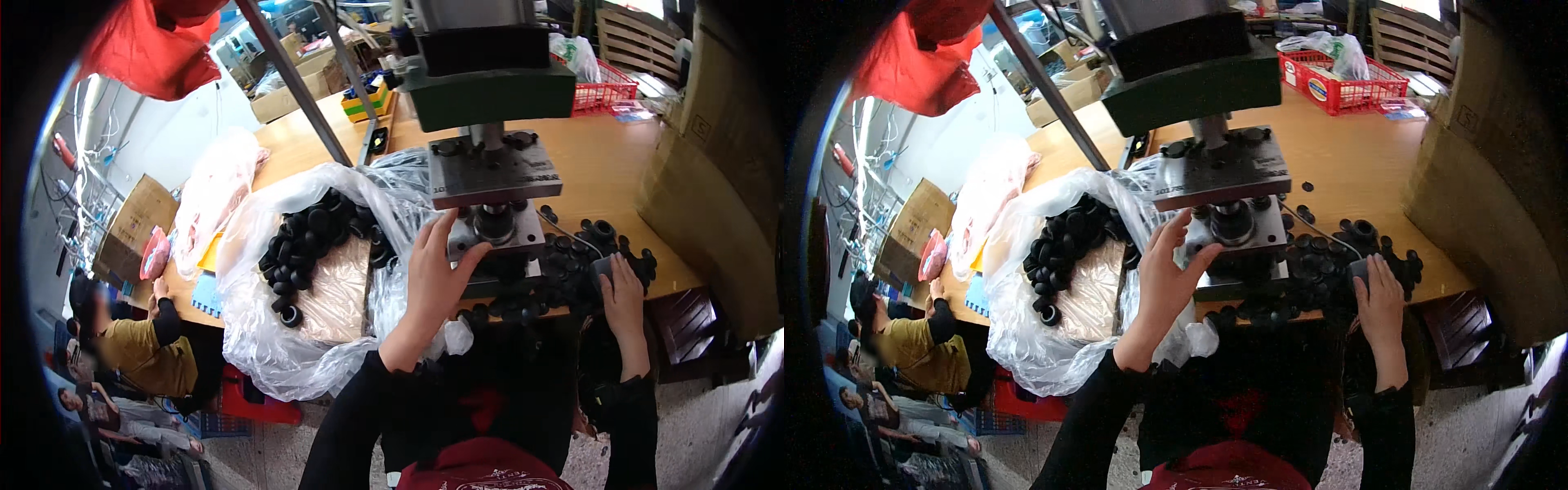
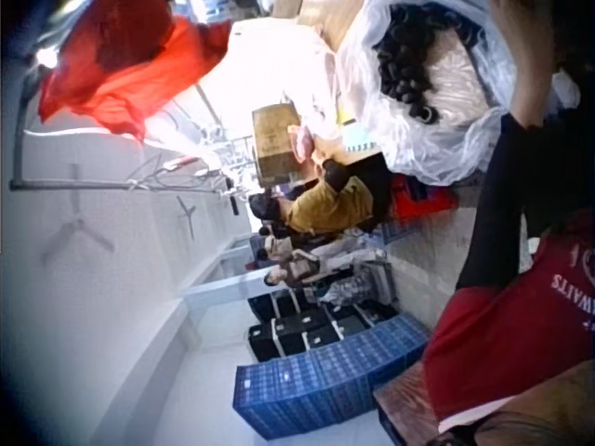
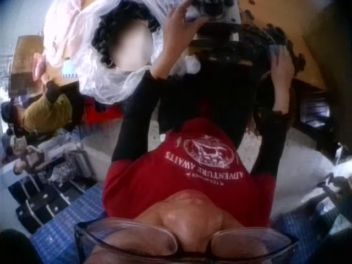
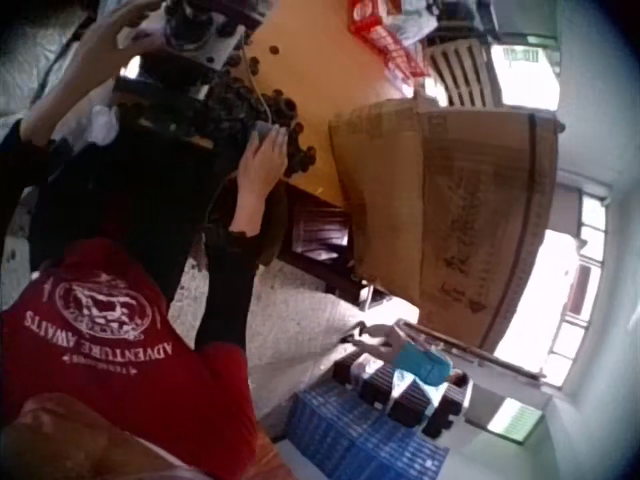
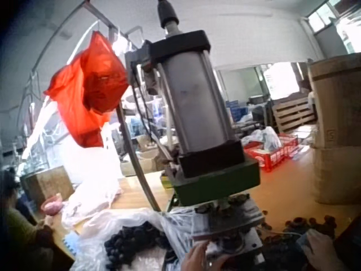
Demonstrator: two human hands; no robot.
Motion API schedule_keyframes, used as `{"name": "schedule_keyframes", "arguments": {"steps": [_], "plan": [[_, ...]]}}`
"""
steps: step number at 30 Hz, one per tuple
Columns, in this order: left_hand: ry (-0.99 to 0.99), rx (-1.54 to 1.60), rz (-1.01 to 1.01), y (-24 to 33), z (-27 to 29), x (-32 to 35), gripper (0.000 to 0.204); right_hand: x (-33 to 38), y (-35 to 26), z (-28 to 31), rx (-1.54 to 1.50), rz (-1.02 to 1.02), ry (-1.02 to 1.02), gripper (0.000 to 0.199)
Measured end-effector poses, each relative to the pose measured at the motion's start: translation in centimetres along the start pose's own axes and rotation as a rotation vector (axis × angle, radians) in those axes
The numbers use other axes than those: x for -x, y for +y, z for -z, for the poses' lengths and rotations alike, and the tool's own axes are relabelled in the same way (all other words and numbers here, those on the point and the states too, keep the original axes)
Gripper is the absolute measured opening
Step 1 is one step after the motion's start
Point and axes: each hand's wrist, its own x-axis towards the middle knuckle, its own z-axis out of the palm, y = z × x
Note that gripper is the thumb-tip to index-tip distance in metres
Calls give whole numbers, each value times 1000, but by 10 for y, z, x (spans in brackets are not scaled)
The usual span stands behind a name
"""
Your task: The person operates a manual press machine to process small black circular objects. They pick up the objects from a plastic bag, place them into the press die, and pull a lever to activate the machine. The processed items are then removed and placed on the table.
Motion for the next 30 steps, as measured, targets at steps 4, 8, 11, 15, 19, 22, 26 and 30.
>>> {"name": "schedule_keyframes", "arguments": {"steps": [4,8,11,15,19,22,26,30], "plan": [[54,-72,131,-57,47,10,38,0,-11,-2,121,-94,-175,54],[119,-324,146,-149,97,4,30,-2,-19,4,103,-108,-205,55],[18,-357,134,-176,89,-16,38,13,10,-8,-117,-71,-7,54],[-58,-553,208,-202,68,-27,54,38,-23,-3,-224,-88,56,49],[42,-459,236,-205,46,-30,44,51,-41,17,-287,-111,74,44],[19,-398,194,-216,44,-30,45,53,-40,26,-341,-75,152,39],[146,-385,129,-223,68,-27,58,31,-75,45,-462,79,254,33],[87,375,487,-159,87,-11,54,-4,-141,57,-631,203,195,49]]}}
